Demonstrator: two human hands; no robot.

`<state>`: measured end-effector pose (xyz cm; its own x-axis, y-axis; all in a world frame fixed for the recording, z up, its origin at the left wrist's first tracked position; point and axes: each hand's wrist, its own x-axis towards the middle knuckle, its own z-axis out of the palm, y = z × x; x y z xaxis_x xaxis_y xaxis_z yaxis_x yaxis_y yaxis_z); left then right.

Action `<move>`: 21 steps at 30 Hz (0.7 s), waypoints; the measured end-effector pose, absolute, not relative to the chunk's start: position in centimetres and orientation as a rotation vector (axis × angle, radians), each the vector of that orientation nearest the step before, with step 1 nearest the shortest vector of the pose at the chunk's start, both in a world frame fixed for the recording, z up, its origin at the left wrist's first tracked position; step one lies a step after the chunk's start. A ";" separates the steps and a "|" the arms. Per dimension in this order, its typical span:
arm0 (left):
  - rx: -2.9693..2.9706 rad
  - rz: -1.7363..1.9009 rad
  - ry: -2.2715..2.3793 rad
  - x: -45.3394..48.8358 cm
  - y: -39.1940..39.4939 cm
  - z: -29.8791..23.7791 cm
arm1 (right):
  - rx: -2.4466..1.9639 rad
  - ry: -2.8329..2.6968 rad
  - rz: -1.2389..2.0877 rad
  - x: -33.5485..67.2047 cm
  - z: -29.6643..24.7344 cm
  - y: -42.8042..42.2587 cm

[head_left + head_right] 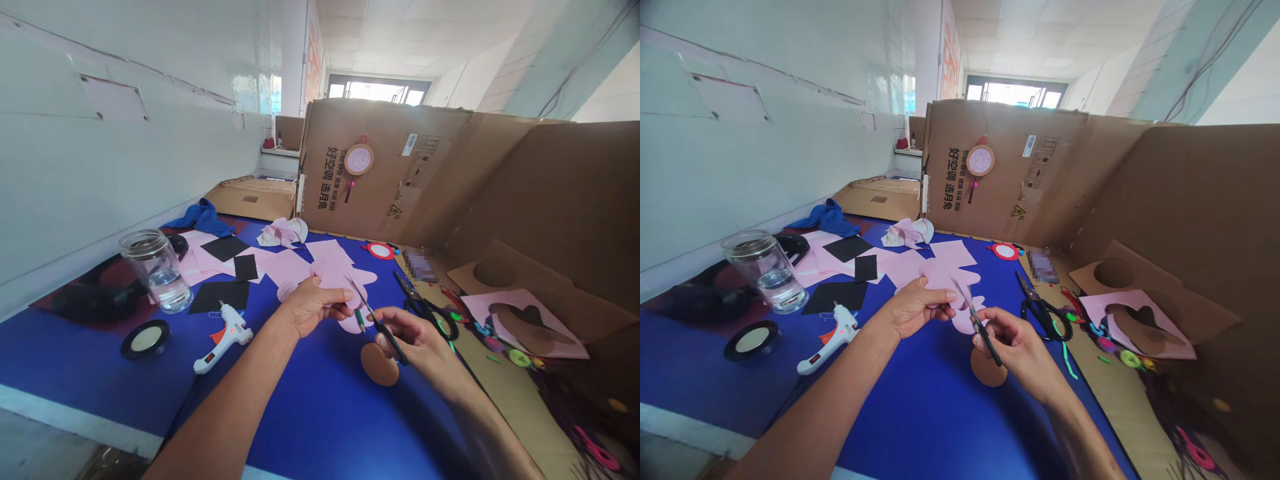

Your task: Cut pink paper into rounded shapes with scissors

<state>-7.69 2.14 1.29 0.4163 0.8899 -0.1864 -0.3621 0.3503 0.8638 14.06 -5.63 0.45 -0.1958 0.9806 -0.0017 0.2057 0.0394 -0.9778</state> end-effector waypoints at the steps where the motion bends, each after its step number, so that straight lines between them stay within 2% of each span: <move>1: 0.844 0.917 0.747 -7.7 2.1 1.3 | -1.247 -1.518 1.234 14.1 0.4 -5.6; 21: 0.850 0.895 0.721 -7.5 2.2 1.2 | -1.257 -1.501 1.239 13.7 0.5 -5.6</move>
